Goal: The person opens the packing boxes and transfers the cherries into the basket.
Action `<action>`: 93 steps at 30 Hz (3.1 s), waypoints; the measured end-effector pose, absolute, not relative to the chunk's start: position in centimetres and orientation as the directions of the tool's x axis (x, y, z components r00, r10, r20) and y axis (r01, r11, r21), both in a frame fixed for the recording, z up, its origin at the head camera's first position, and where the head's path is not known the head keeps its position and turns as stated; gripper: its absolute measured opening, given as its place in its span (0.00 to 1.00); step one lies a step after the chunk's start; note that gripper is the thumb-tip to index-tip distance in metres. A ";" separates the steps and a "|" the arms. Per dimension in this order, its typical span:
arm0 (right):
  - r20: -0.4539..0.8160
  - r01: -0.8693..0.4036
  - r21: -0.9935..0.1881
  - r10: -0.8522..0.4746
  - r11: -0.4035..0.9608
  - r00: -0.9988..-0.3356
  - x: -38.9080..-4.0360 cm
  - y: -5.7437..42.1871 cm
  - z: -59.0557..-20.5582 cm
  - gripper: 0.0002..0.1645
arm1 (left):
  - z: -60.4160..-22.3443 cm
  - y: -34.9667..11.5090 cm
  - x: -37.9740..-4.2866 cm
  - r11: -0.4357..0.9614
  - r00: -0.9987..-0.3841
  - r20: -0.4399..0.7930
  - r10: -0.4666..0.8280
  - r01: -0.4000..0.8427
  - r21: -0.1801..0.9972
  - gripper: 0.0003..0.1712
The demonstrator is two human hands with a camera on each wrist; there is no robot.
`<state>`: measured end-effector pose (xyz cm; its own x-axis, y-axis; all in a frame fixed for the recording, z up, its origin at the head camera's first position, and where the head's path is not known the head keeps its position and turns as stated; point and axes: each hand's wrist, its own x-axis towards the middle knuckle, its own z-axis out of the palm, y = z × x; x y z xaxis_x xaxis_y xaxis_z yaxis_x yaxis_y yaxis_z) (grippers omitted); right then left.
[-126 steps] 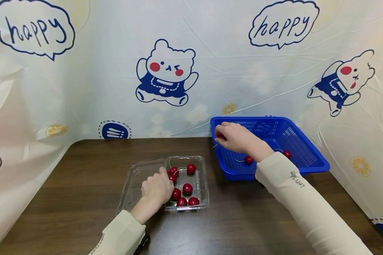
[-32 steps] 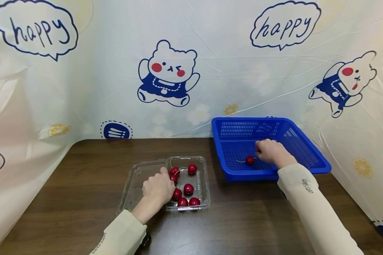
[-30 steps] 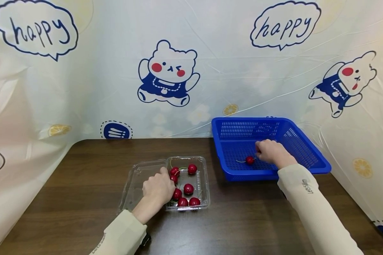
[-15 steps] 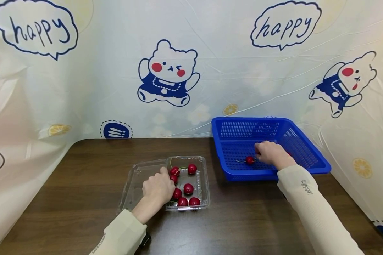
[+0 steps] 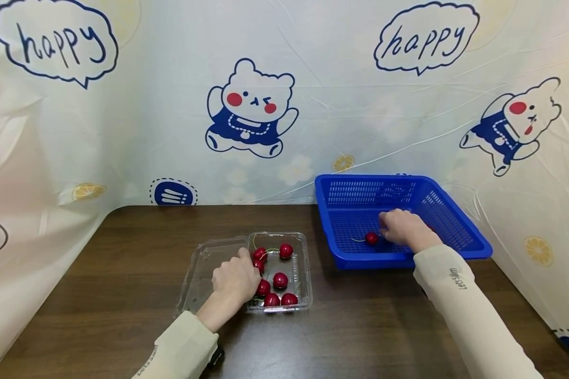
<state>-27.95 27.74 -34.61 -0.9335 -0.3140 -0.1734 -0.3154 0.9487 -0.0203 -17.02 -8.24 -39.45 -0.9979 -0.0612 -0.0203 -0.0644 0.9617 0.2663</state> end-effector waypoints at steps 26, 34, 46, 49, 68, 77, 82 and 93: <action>-0.141 -0.317 -0.041 -0.320 0.947 -0.937 -28.0 27.6 -33.4 0.16 | -39.4 -8.2 -16.9 0.960 -0.997 -0.049 -0.065 -0.076 0.268 0.17; -0.094 -0.334 -0.047 -0.337 0.942 -0.937 -28.0 27.2 -33.0 0.14 | -39.4 -8.2 -17.0 0.963 -0.998 -0.035 -0.061 -0.068 0.263 0.17; -0.108 -0.295 -0.232 -0.326 0.927 -0.939 -27.4 26.8 -31.8 0.28 | -39.3 -8.2 -17.0 0.963 -0.997 -0.042 -0.060 -0.068 0.260 0.18; -0.134 -0.280 -0.272 -0.325 0.921 -0.936 -27.2 26.7 -31.6 0.34 | -39.3 -8.3 -17.1 0.963 -0.997 -0.042 -0.061 -0.070 0.261 0.18; -0.111 -0.261 -0.450 -0.344 0.854 -0.933 -25.7 24.4 -30.6 0.48 | -39.3 -8.2 -17.0 0.963 -0.997 -0.040 -0.061 -0.070 0.259 0.17; -0.046 -0.362 -0.428 -0.420 0.828 -0.906 -25.5 22.1 -30.2 0.46 | -39.3 -8.2 -17.1 0.963 -0.997 -0.046 -0.065 -0.075 0.257 0.18; -0.041 -0.365 -0.423 -0.420 0.829 -0.907 -25.6 21.5 -30.1 0.46 | -39.3 -8.2 -17.1 0.963 -0.997 -0.048 -0.067 -0.077 0.257 0.17; -0.027 -0.397 -0.405 -0.444 0.824 -0.895 -25.1 20.5 -29.5 0.47 | -39.3 -8.2 -17.1 0.963 -0.997 -0.045 -0.062 -0.071 0.261 0.17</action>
